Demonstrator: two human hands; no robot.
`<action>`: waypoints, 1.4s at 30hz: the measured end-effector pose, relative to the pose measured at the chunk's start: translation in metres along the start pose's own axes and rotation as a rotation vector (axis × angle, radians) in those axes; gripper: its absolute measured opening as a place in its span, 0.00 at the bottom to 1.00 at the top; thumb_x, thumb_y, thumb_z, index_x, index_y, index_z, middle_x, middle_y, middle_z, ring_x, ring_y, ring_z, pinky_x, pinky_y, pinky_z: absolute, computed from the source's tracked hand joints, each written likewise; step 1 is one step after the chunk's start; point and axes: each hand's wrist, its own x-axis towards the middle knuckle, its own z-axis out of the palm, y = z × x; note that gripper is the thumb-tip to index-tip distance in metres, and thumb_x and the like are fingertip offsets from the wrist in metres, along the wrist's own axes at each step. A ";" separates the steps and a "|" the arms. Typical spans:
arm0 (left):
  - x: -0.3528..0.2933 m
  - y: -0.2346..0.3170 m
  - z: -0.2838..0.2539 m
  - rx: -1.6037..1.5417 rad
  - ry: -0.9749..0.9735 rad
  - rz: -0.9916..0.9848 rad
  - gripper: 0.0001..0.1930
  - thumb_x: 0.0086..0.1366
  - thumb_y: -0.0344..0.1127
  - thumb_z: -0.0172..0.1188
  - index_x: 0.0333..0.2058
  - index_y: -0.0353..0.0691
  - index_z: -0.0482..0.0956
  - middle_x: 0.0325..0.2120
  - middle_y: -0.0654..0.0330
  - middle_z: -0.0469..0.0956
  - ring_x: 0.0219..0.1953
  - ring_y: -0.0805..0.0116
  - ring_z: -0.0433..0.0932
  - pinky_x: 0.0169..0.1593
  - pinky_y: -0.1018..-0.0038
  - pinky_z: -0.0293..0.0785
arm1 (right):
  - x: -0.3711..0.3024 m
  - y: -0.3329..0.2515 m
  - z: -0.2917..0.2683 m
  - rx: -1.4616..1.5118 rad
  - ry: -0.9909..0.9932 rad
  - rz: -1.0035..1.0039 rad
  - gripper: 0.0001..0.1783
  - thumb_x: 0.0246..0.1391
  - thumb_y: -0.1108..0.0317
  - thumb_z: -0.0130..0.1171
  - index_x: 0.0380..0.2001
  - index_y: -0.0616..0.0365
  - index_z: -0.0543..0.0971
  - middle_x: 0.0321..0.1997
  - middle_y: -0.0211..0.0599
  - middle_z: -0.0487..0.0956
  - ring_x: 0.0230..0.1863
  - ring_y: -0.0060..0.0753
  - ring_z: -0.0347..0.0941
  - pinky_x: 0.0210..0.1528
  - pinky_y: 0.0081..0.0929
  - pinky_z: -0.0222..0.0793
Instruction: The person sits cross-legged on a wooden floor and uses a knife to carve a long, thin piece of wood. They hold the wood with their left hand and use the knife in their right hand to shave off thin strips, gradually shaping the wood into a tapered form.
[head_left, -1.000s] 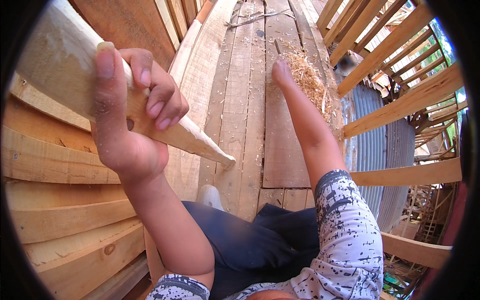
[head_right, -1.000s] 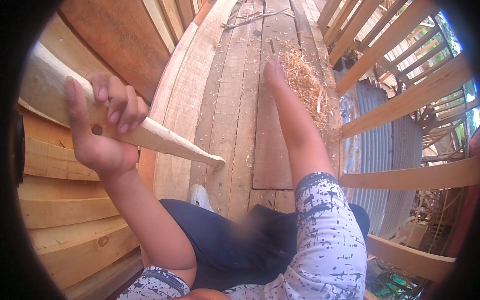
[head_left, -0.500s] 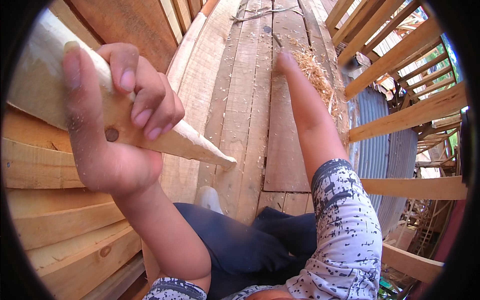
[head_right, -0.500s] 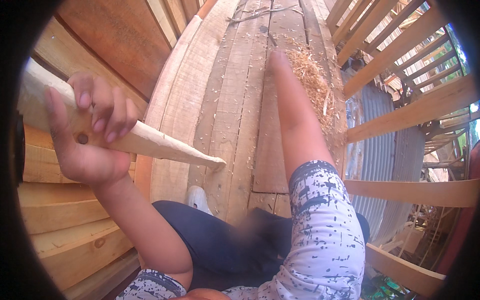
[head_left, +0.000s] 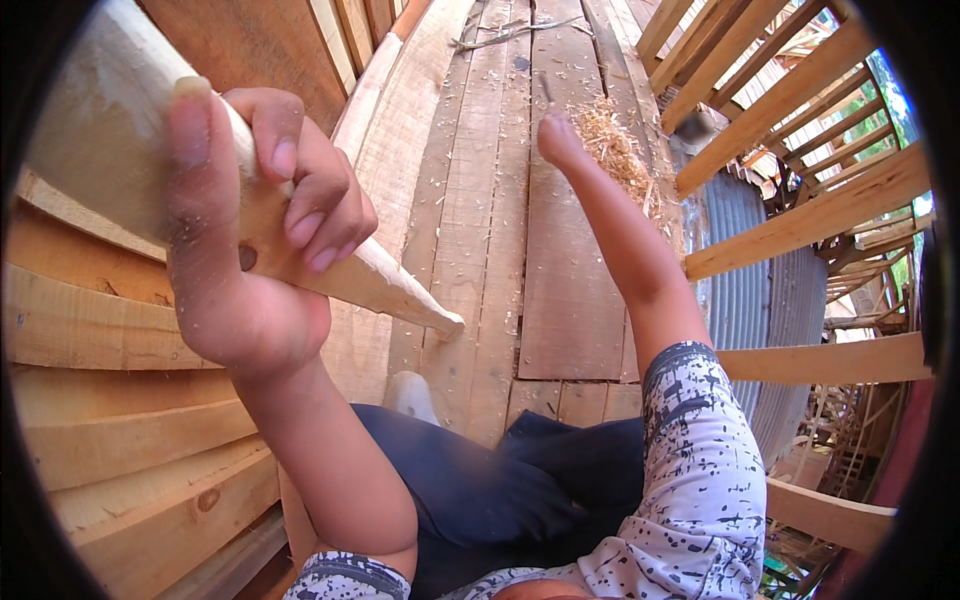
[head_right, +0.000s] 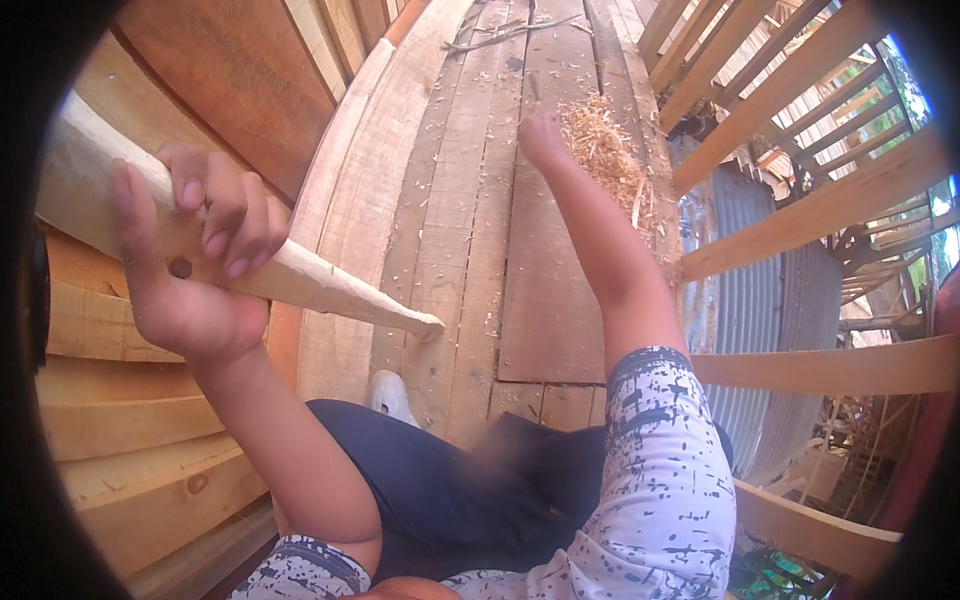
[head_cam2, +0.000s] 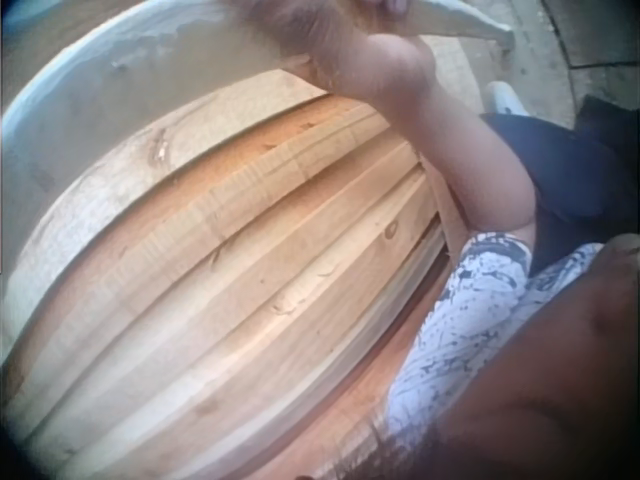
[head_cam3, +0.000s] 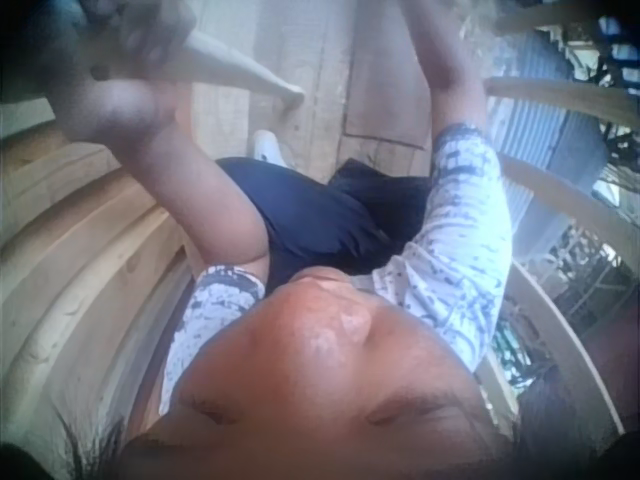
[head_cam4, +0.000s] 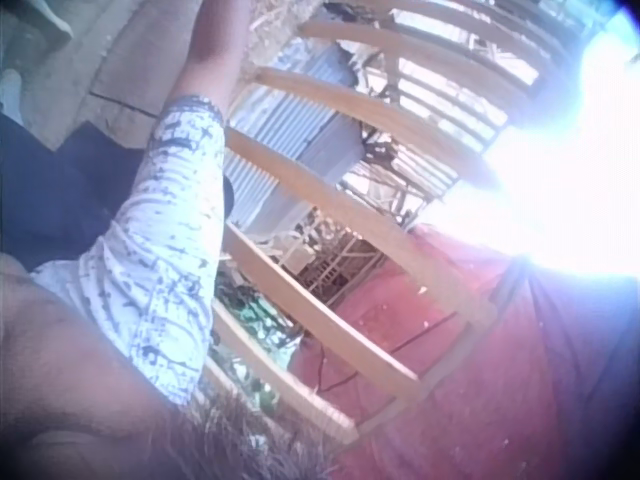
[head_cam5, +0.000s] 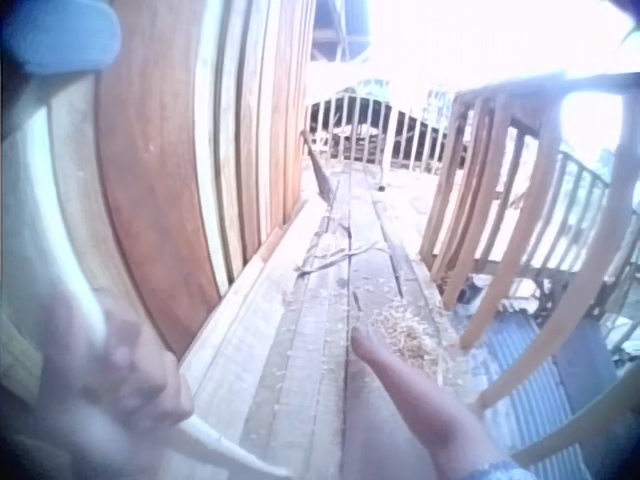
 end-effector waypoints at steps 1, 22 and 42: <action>-0.001 0.000 0.000 0.007 0.000 0.000 0.20 0.73 0.56 0.42 0.30 0.47 0.63 0.16 0.69 0.56 0.15 0.80 0.54 0.22 0.81 0.53 | -0.006 -0.008 0.001 0.051 0.068 -0.035 0.20 0.57 0.75 0.44 0.50 0.73 0.73 0.44 0.66 0.79 0.49 0.62 0.77 0.50 0.48 0.75; -0.009 0.005 -0.001 -0.014 0.238 -0.019 0.21 0.69 0.55 0.55 0.28 0.45 0.66 0.16 0.69 0.57 0.16 0.80 0.55 0.23 0.82 0.54 | -0.151 -0.006 -0.068 0.047 -0.437 -0.044 0.31 0.61 0.75 0.37 0.67 0.72 0.52 0.47 0.71 0.71 0.39 0.62 0.78 0.39 0.46 0.77; -0.017 0.028 0.004 -0.082 0.218 -0.025 0.19 0.68 0.50 0.58 0.27 0.41 0.67 0.16 0.66 0.60 0.16 0.79 0.56 0.20 0.80 0.54 | -0.198 -0.107 -0.110 0.104 -0.479 -0.576 0.27 0.66 0.69 0.40 0.66 0.66 0.58 0.38 0.55 0.74 0.29 0.49 0.78 0.27 0.42 0.75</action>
